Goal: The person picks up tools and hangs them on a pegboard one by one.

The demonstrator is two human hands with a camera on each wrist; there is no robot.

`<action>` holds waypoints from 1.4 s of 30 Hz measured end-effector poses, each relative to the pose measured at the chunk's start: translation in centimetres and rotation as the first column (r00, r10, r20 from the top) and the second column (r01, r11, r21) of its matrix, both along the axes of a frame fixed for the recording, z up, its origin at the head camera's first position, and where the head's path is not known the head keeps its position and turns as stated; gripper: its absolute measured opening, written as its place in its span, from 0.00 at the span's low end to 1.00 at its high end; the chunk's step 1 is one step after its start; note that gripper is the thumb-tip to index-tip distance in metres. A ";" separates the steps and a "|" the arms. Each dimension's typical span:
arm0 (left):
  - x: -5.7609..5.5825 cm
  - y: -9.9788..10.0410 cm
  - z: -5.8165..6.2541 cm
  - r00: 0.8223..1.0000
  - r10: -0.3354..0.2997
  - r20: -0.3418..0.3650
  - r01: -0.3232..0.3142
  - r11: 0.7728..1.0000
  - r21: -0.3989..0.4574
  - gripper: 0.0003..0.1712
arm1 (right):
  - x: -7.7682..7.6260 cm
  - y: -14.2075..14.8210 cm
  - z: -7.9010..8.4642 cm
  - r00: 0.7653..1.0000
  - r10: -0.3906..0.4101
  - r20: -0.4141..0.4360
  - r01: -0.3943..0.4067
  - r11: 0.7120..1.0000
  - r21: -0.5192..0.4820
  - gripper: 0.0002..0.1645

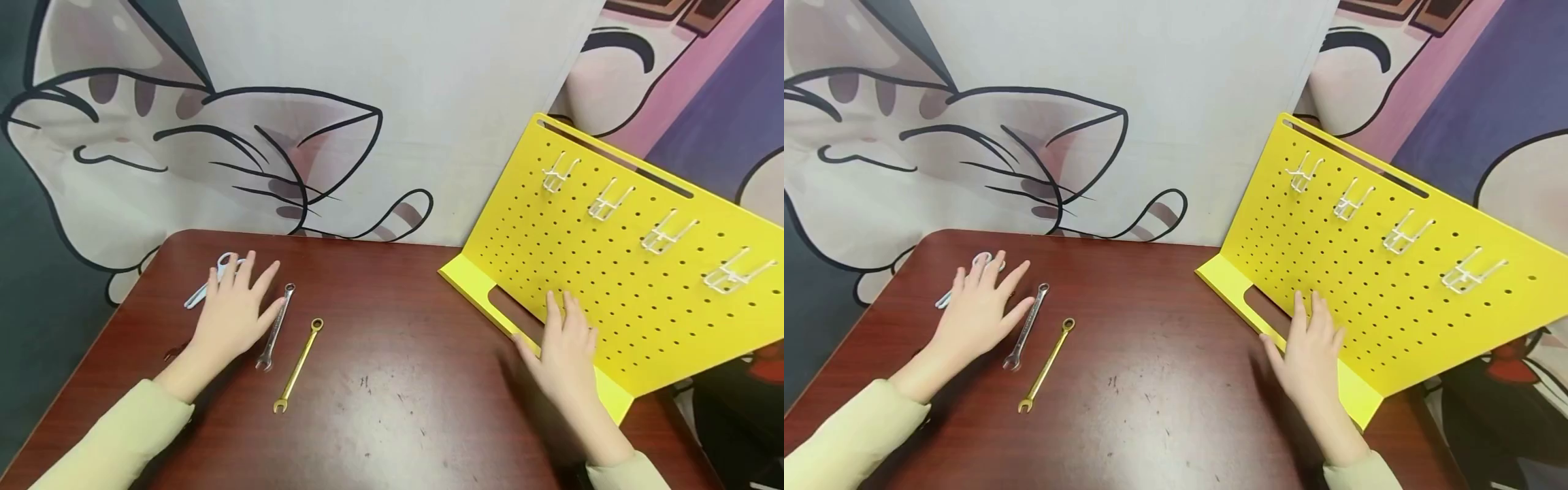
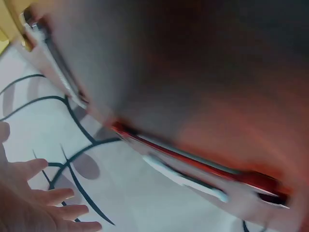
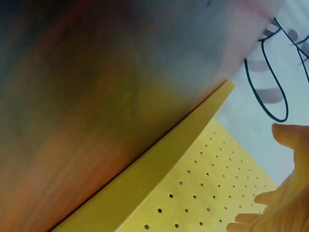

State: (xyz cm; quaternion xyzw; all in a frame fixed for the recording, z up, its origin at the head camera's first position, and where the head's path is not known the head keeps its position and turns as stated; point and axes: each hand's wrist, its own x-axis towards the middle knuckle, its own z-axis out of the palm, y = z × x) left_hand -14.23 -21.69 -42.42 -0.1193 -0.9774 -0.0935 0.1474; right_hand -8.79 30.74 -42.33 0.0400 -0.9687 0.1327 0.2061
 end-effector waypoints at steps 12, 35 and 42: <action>-4.8 5.1 0.7 0.980 -0.199 -0.012 0.198 0.964 0.176 0.31 | 1.9 0.9 2.1 0.958 -0.019 -0.286 -0.066 0.957 -0.283 0.45; -11.1 17.3 2.2 0.911 -0.392 0.129 0.256 0.782 0.568 0.26 | 4.3 4.8 5.1 0.740 -0.499 -0.451 0.130 0.764 -0.632 0.28; -12.3 20.9 1.2 0.890 -0.423 0.168 0.213 0.714 0.667 0.25 | 5.2 7.4 4.6 0.692 -0.605 -0.393 0.232 0.703 -0.673 0.26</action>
